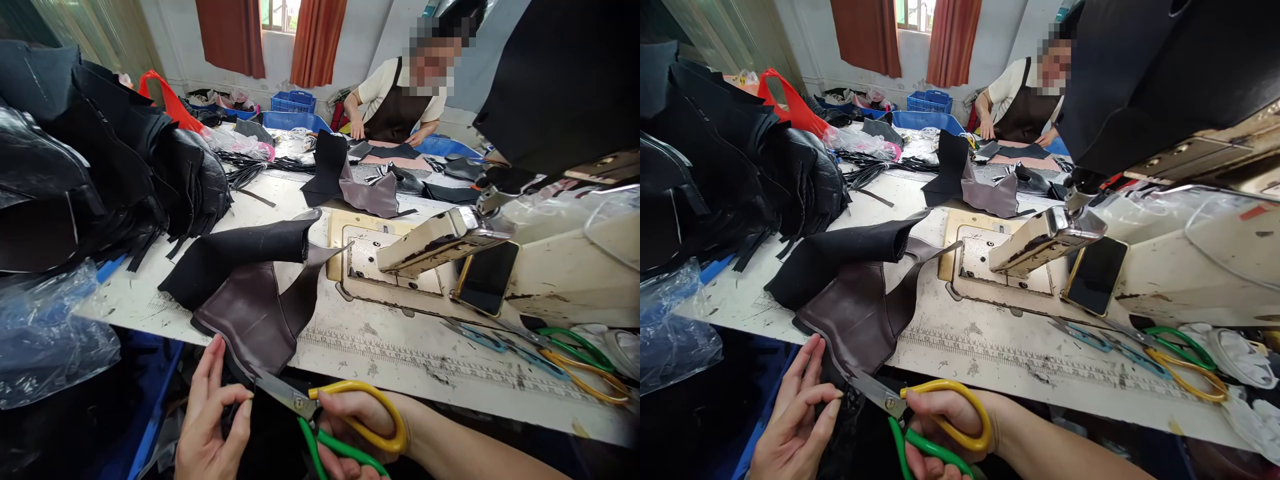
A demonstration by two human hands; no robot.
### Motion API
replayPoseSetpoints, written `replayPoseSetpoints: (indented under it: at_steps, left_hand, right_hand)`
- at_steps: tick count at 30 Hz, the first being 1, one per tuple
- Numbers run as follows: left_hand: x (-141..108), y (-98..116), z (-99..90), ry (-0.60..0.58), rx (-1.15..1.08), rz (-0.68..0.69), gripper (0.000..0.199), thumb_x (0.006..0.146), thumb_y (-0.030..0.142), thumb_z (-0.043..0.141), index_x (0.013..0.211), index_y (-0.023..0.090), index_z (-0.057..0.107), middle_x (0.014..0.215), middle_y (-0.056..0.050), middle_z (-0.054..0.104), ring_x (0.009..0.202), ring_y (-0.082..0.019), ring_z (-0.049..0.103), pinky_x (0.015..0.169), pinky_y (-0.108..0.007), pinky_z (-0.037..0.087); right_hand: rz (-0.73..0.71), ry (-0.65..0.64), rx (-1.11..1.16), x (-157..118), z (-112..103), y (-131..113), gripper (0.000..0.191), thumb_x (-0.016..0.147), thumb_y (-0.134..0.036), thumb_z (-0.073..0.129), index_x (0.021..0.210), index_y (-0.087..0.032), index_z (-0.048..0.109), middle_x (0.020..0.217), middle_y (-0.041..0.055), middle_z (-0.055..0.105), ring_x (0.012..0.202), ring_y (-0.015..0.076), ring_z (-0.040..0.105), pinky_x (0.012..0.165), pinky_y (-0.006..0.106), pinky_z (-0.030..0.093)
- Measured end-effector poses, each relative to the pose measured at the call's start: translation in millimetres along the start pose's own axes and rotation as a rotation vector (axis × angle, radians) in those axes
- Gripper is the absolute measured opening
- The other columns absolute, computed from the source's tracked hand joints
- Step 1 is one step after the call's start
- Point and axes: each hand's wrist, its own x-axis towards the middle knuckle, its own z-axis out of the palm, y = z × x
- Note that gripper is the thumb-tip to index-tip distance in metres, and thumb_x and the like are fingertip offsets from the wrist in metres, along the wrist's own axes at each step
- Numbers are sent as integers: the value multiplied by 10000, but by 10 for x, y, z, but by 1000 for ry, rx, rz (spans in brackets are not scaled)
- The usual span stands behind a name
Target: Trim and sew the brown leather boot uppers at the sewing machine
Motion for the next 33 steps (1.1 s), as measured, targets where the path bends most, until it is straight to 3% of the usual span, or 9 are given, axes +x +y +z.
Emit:
replayPoseSetpoints:
  at_steps: [5, 10, 15, 19, 22, 25, 30, 33]
  left_hand:
    - [-3, 9, -6, -37, 53, 40, 127, 873, 114, 560, 852, 220, 625, 1583, -56, 276, 1427, -270, 313, 1104, -415, 358]
    - [3, 8, -15, -52, 87, 74, 132, 861, 101, 562, 857, 219, 620, 1588, -62, 265, 1426, -282, 318, 1121, -458, 340]
    - [-8, -2, -16, -85, 99, 100, 123, 854, 116, 562, 831, 212, 635, 1590, -59, 265, 1440, -295, 290, 1138, -494, 301]
    - [-9, 12, -22, -110, 111, 126, 133, 850, 110, 555, 809, 205, 638, 1597, -64, 249, 1440, -306, 289, 1137, -508, 301]
    - [-9, 17, -47, -133, 135, 139, 141, 854, 113, 545, 786, 199, 635, 1602, -73, 233, 1441, -301, 287, 1143, -487, 295]
    - [-10, 19, -64, -186, 166, 180, 144, 848, 113, 544, 774, 194, 636, 1613, -79, 201, 1451, -297, 258, 1136, -448, 311]
    - [-30, 139, -18, -190, 206, 203, 164, 860, 141, 523, 736, 198, 613, 1603, -80, 232, 1447, -302, 272, 1132, -465, 329]
    - [-16, 223, -75, -139, 195, 205, 215, 883, 184, 485, 692, 214, 579, 1394, -130, 544, 1270, -276, 525, 1026, -424, 470]
  right_hand:
    - [-36, 71, 3, 38, 122, -49, 716, 812, -775, 376, 701, -101, 592, 521, -8, 438, 353, 103, 423, 263, 206, 347]
    - [-43, 261, -98, 45, 282, -47, 703, 809, -782, 395, 624, -126, 567, 422, -27, 417, 257, 93, 371, 215, 193, 280]
    - [-58, 422, -173, 75, 354, -19, 736, 799, -792, 395, 588, -110, 574, 402, -19, 421, 277, 55, 359, 261, 144, 255]
    - [4, 460, -90, 189, 298, 85, 763, 894, -712, 229, 576, -116, 585, 383, -1, 426, 275, 71, 369, 266, 158, 261]
    - [-45, 520, -57, 298, 245, 209, 803, 962, -595, 84, 544, -115, 575, 357, 3, 395, 277, 60, 354, 298, 141, 275]
    - [-107, 475, -10, 404, 202, 285, 843, 959, -615, 53, 544, -104, 581, 356, 5, 389, 282, 58, 363, 312, 141, 284]
    - [-245, 239, 164, 560, 127, 281, 922, 890, -731, -13, 581, -113, 598, 367, 1, 402, 229, 87, 328, 248, 203, 219]
    - [-323, 163, 150, 598, 109, 292, 883, 910, -710, 17, 569, -126, 585, 346, -8, 386, 211, 86, 298, 239, 207, 187]
